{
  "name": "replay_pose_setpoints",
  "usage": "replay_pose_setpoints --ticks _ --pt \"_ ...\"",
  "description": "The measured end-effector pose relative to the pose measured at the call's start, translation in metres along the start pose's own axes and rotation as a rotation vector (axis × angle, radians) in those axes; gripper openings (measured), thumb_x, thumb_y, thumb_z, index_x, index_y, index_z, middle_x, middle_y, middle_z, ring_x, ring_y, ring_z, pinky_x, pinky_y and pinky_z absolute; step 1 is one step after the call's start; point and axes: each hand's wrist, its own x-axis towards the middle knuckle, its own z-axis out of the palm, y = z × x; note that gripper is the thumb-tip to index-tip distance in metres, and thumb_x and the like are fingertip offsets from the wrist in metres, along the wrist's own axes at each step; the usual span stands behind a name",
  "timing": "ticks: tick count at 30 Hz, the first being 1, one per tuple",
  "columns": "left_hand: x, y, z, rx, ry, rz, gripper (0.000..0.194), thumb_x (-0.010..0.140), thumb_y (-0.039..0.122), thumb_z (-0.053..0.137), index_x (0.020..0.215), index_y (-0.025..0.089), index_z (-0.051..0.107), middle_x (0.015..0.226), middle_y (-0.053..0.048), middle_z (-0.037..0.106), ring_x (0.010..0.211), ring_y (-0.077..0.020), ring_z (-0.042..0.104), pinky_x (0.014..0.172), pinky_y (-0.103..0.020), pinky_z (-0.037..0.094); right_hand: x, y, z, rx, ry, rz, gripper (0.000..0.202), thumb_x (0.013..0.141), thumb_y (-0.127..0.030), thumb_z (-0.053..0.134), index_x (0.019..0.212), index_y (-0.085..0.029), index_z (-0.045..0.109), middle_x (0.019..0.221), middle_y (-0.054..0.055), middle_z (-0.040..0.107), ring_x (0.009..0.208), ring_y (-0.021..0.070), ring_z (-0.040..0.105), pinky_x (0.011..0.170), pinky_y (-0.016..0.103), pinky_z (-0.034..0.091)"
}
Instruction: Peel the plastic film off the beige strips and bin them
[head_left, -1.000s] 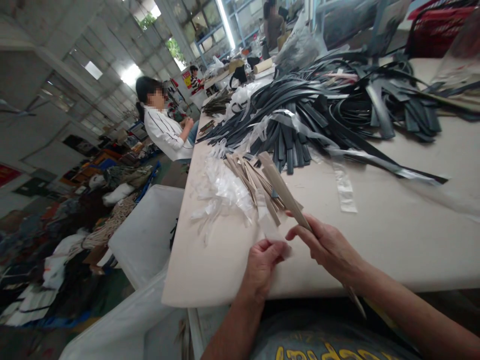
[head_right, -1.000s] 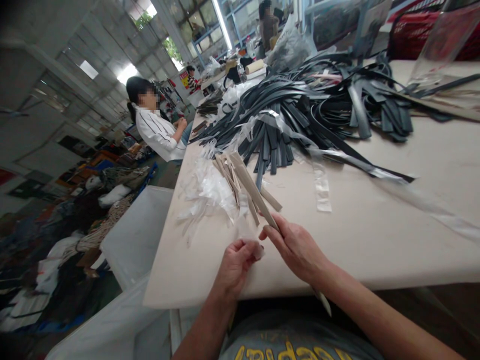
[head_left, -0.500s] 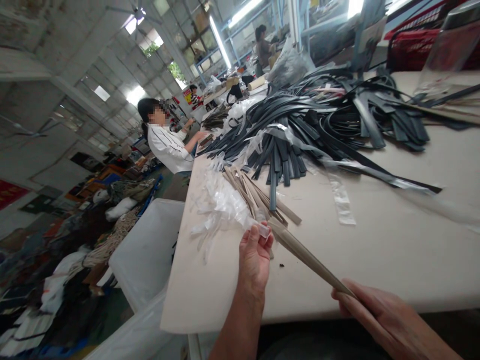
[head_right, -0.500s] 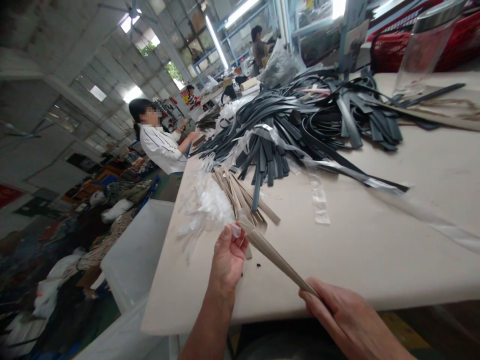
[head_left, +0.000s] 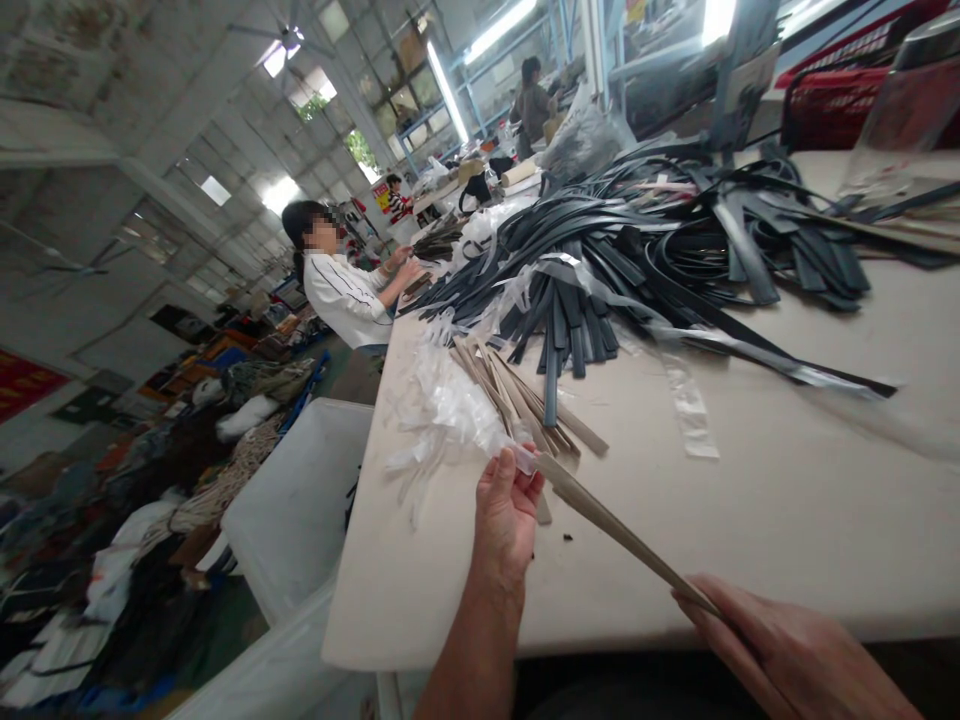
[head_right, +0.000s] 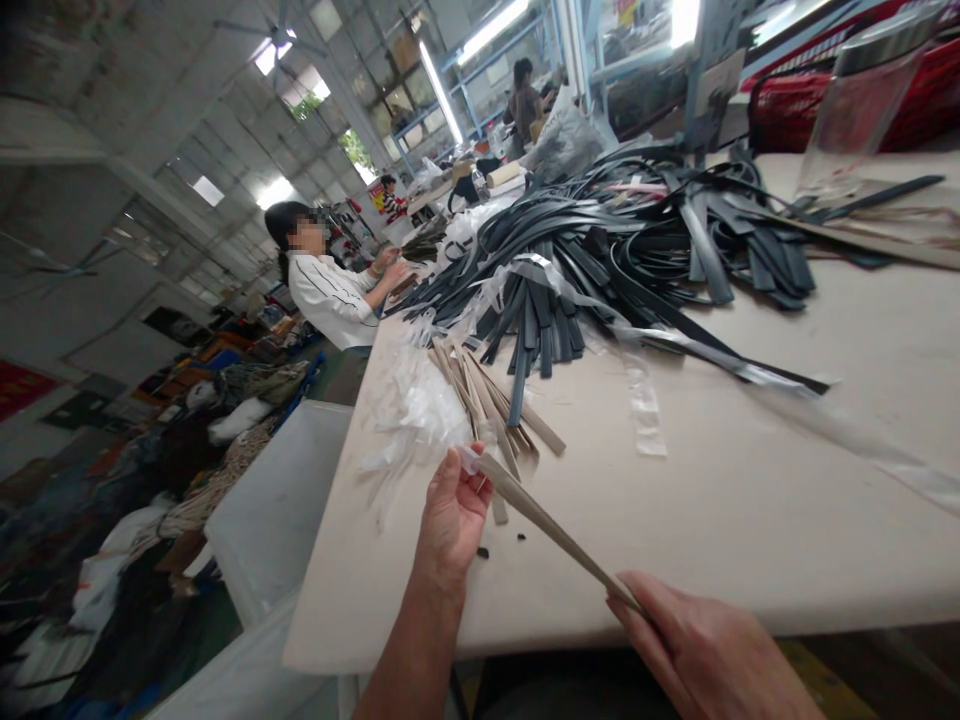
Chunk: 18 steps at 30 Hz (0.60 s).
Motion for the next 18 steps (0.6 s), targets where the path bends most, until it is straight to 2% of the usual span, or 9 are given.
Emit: replay_pose_setpoints --ticks 2,4,7,10,12,16,18 --pt "-0.001 0.002 0.0 0.015 -0.014 -0.002 0.035 0.059 0.033 0.089 0.081 0.012 0.07 0.087 -0.007 0.074 0.078 -0.0134 0.069 0.073 -0.023 0.054 0.0 0.0 -0.001 -0.076 0.034 -0.108 0.034 0.103 -0.041 0.034 0.082 -0.025 0.055 0.054 -0.008 0.056 0.042 0.0074 0.056 0.041 0.018 0.039" --pt "-0.003 0.002 0.0 0.038 -0.028 -0.005 0.036 0.058 0.033 0.089 0.081 0.012 0.071 0.087 -0.007 0.074 0.078 -0.0131 0.069 0.075 -0.023 0.054 0.0 0.001 -0.001 -0.156 0.066 -0.155 0.028 0.103 -0.037 0.034 0.088 -0.025 0.053 0.055 -0.008 0.055 0.041 0.0083 0.055 0.041 0.021 0.038" --pt "-0.007 -0.002 -0.003 0.069 -0.051 -0.007 0.035 0.059 0.034 0.089 0.08 0.012 0.071 0.087 -0.008 0.074 0.079 -0.0132 0.069 0.075 -0.023 0.053 -0.001 0.003 0.002 -0.212 0.091 -0.169 0.025 0.103 -0.037 0.033 0.092 -0.025 0.053 0.058 -0.008 0.057 0.043 0.0094 0.057 0.042 0.023 0.038" --pt "-0.009 -0.007 -0.005 0.126 -0.073 -0.004 0.032 0.059 0.032 0.089 0.077 0.012 0.07 0.086 -0.008 0.074 0.079 -0.0125 0.068 0.078 -0.023 0.053 -0.001 0.005 0.005 -0.16 0.076 -0.107 0.026 0.102 -0.039 0.035 0.092 -0.026 0.055 0.06 -0.007 0.059 0.045 0.0107 0.058 0.043 0.025 0.038" --pt "-0.01 -0.01 -0.004 0.182 -0.092 -0.01 0.033 0.059 0.031 0.089 0.077 0.011 0.071 0.083 -0.008 0.073 0.078 -0.0121 0.067 0.079 -0.023 0.052 0.0 0.003 0.006 -0.024 -0.049 -0.001 0.03 0.101 -0.043 0.036 0.088 -0.026 0.057 0.062 -0.006 0.061 0.05 0.0115 0.06 0.046 0.024 0.039" --pt "-0.011 -0.008 -0.003 0.189 -0.095 -0.073 0.033 0.058 0.033 0.089 0.074 0.012 0.069 0.077 -0.006 0.071 0.073 -0.0124 0.066 0.072 -0.023 0.051 0.006 -0.008 0.001 0.357 -0.406 0.269 0.048 0.098 -0.058 0.029 0.081 -0.023 0.058 0.07 0.001 0.061 0.063 0.0138 0.06 0.061 0.024 0.046" --pt "-0.012 -0.006 -0.004 0.223 -0.082 -0.028 0.032 0.06 0.035 0.088 0.075 0.013 0.07 0.079 -0.005 0.072 0.073 -0.0123 0.065 0.072 -0.023 0.051 0.008 -0.013 0.001 0.578 -0.501 0.424 0.055 0.093 -0.069 0.029 0.085 -0.022 0.057 0.071 0.002 0.059 0.059 0.013 0.054 0.057 0.024 0.044"
